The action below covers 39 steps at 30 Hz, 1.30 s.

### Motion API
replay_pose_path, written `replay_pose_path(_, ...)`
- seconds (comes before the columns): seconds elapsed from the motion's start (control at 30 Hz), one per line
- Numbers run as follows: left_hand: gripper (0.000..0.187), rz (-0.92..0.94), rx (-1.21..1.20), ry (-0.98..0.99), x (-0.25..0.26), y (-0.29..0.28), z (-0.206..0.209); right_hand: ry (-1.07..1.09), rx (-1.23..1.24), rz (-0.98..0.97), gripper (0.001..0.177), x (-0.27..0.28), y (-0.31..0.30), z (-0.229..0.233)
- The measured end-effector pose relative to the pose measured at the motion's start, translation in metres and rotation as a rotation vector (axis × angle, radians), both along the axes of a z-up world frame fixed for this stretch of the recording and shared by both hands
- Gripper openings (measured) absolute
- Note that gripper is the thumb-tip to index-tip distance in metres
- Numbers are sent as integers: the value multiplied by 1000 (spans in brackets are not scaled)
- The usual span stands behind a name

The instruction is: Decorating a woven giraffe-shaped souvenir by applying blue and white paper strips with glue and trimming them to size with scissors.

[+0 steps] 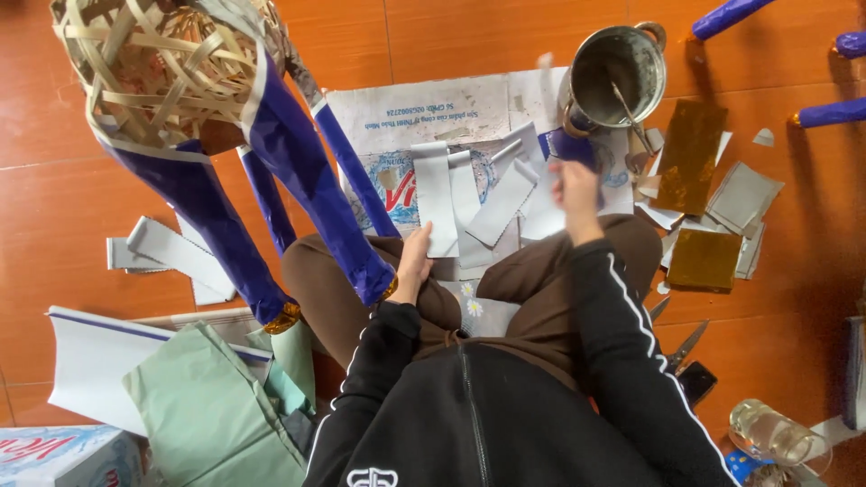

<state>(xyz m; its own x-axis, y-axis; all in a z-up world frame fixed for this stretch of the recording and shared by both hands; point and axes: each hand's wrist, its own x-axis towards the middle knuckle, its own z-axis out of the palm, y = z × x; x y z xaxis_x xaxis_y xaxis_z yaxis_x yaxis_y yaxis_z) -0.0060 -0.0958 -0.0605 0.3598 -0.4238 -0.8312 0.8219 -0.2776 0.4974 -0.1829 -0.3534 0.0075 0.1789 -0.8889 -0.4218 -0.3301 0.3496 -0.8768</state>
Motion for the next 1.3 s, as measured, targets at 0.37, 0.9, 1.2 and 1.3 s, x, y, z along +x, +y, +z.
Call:
replay_pose_path(0.37, 62, -147, 96, -145, -8, 11, -60, 588, -422, 908, 39, 63, 108, 6)
replay_pose_path(0.9, 68, 194, 14, 257, 2, -8, -33, 697, -60, 986, 43, -35, 188, 125)
replay_pose_path(1.2, 71, 200, -13, 282, 9, -10, 33, 619, 14, 818, 42, -57, 188, 137)
replay_pose_path(1.3, 71, 200, 30, 232, 2, -4, 3, 627, -71, 777, 39, -49, 173, 131)
